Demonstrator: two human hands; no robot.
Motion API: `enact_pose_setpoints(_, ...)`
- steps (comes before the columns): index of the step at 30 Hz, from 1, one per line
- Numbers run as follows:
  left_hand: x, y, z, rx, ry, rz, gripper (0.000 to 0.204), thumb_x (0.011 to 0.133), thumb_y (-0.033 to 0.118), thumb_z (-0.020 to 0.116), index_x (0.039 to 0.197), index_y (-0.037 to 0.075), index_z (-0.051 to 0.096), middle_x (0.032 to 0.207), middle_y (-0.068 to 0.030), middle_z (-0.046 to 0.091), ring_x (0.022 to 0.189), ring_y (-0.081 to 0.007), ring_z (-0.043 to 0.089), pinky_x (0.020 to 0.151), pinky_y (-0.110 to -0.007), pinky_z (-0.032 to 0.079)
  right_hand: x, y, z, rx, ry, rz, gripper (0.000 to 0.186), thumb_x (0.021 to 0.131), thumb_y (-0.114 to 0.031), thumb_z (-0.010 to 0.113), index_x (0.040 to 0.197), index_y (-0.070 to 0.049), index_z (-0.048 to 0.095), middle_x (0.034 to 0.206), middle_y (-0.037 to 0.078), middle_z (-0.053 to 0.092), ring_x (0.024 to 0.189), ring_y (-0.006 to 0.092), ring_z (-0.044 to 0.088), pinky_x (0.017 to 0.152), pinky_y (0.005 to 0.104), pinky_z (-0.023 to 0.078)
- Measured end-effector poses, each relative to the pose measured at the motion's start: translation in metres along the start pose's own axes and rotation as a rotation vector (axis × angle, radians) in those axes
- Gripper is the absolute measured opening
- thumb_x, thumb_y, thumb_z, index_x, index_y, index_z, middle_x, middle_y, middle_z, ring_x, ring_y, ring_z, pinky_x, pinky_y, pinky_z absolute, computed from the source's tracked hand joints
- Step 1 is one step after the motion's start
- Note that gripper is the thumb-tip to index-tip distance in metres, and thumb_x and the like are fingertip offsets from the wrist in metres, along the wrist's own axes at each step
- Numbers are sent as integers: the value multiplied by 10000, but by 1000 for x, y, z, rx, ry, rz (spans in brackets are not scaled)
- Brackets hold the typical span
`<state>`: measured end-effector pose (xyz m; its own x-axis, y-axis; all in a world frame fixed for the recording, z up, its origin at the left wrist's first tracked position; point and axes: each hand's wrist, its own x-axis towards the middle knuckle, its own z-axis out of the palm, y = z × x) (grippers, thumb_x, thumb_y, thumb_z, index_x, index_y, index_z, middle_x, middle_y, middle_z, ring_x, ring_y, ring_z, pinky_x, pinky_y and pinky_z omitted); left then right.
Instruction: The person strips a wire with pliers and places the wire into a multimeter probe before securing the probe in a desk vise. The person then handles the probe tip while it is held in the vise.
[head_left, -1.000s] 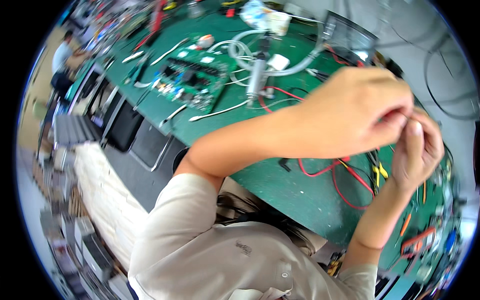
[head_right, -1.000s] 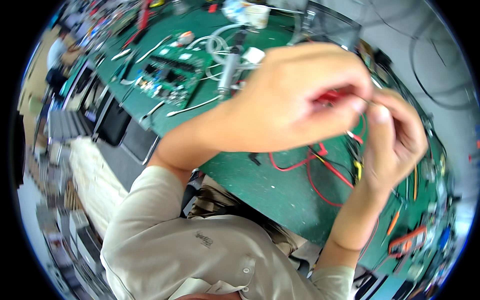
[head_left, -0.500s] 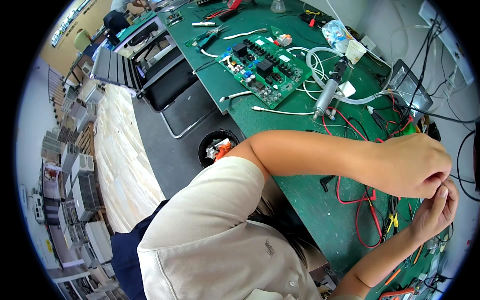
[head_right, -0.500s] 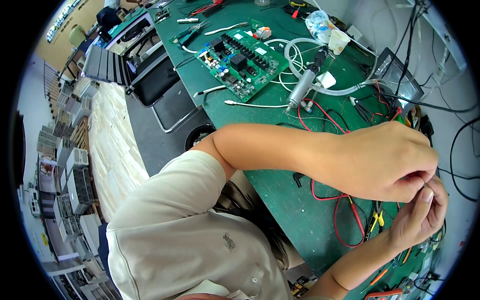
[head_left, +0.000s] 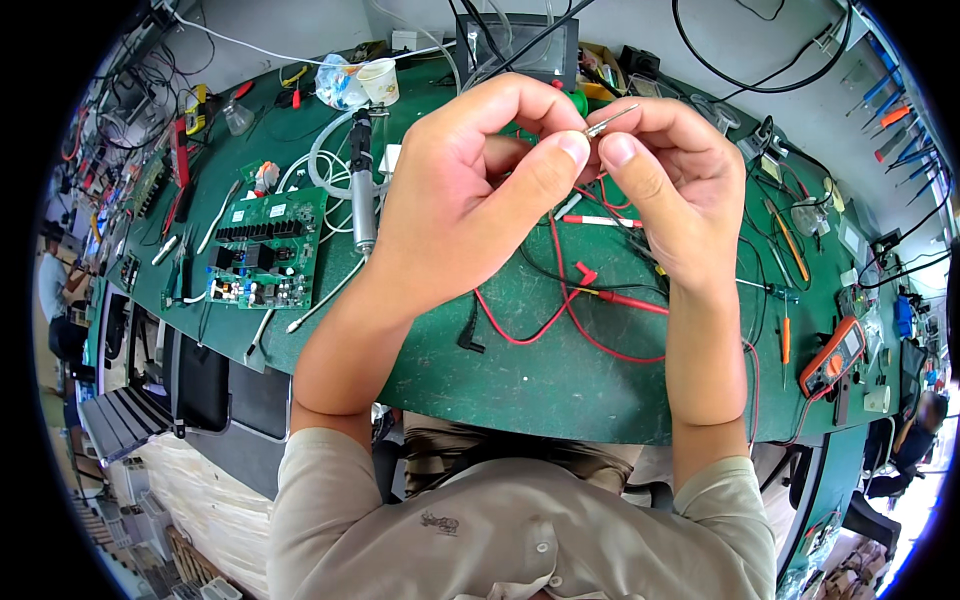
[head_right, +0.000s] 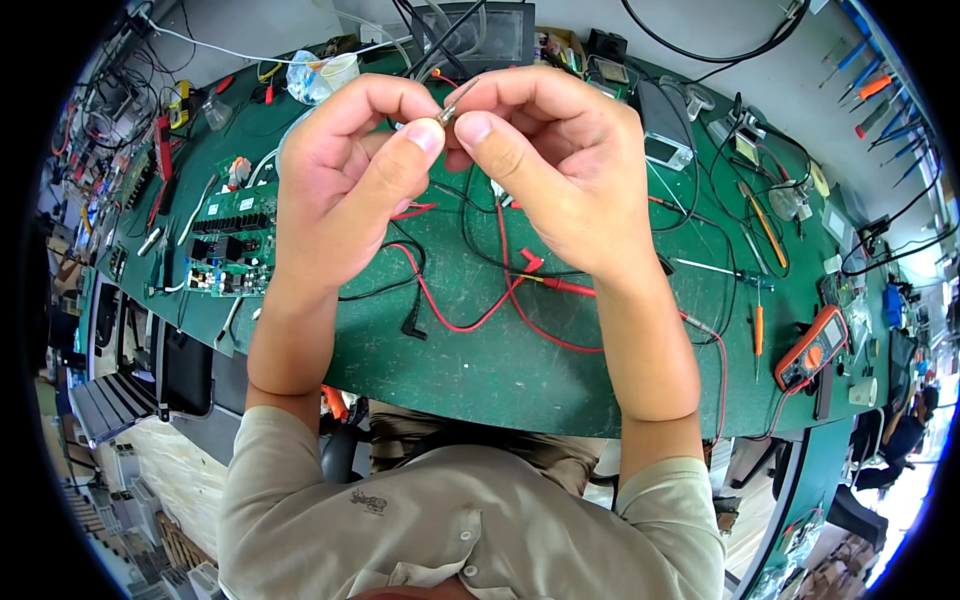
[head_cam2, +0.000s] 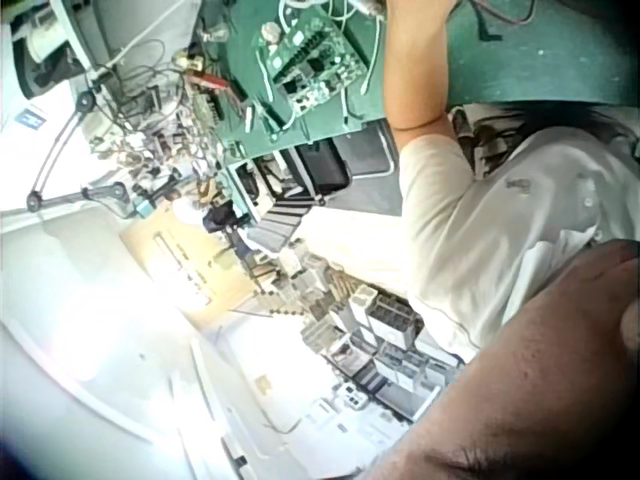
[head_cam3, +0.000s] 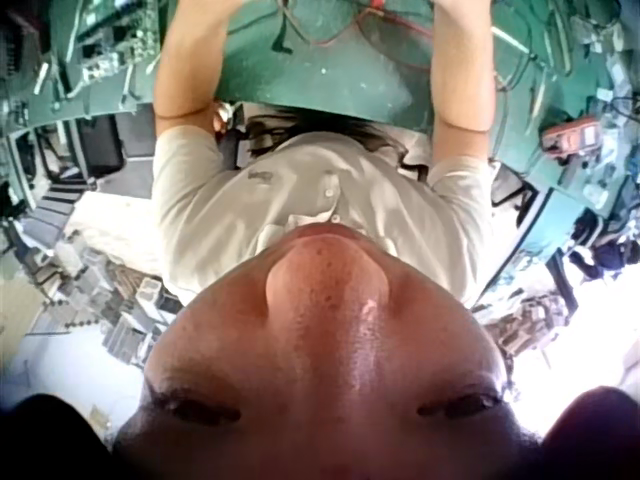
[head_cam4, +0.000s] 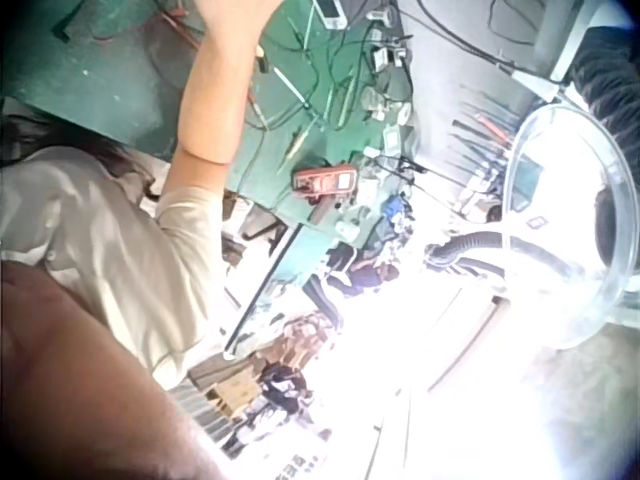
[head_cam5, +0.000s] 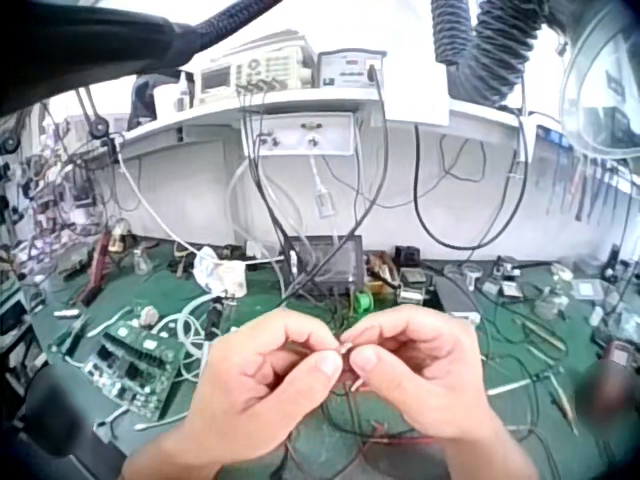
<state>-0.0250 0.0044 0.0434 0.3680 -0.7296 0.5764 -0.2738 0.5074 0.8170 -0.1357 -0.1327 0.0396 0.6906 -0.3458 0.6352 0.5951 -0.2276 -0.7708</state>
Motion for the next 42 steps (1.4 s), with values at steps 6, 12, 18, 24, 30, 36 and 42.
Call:
enact_pose_setpoints(6, -3, 5, -4, -76, -21, -44, 118, 929, 69, 585, 984, -31, 554, 879, -9, 577, 696, -8, 512, 551, -161, 396, -1, -2, 3, 29, -5, 5, 164, 885, -58, 649, 1013, 43, 640, 863, 88, 674, 782, 135, 652, 683, 243, 519)
enact_pose_setpoints(12, -2, 0, 0, -81, 36, -1, 161, 925, 88, 564, 1028, -34, 537, 823, -22, 559, 586, -31, 428, 488, -179, 325, 0, -1, 4, 28, 4, 15, 178, 890, -73, 641, 1022, 47, 639, 870, 96, 677, 775, 137, 655, 677, 245, 520)
enact_pose_setpoints(18, 0, 4, -3, -48, 74, -94, 133, 901, 50, 484, 1000, -29, 521, 871, -70, 580, 579, -48, 442, 486, -178, 334, 5, 1, -3, -29, 63, 43, 203, 904, -109, 627, 1026, 53, 637, 869, 101, 675, 752, 146, 651, 673, 244, 512)
enact_pose_setpoints(24, -3, -2, -25, -211, 96, -205, 163, 890, 20, 464, 1046, -11, 501, 919, -85, 547, 618, -92, 471, 492, -209, 348, 7, 2, -5, 53, 105, 86, 202, 907, -100, 616, 1032, 58, 632, 866, 106, 673, 748, 162, 650, 708, 273, 530)
enact_pose_setpoints(30, -26, -22, -48, -339, 212, -219, 170, 890, 10, 503, 1058, 9, 529, 871, -46, 528, 676, -124, 496, 546, -242, 389, 6, -6, -7, 37, 121, 48, 214, 913, -93, 586, 1046, 67, 634, 869, 110, 672, 752, 160, 648, 738, 275, 531)
enact_pose_setpoints(36, -56, -53, -69, -519, 401, -192, 245, 910, 89, 610, 1148, 42, 572, 913, -39, 582, 670, -127, 522, 502, -241, 394, 3, -4, -6, 76, 45, 38, 231, 934, -94, 559, 1087, 72, 607, 938, 132, 656, 810, 209, 641, 773, 327, 531)
enact_pose_setpoints(42, -68, -74, -73, -684, 511, -316, 166, 891, 77, 613, 1053, 49, 588, 841, -41, 587, 589, -105, 504, 439, -227, 333, 3, 1, -20, 32, 3, 36, 244, 951, -82, 526, 1120, 85, 580, 956, 144, 635, 848, 211, 630, 807, 358, 528)
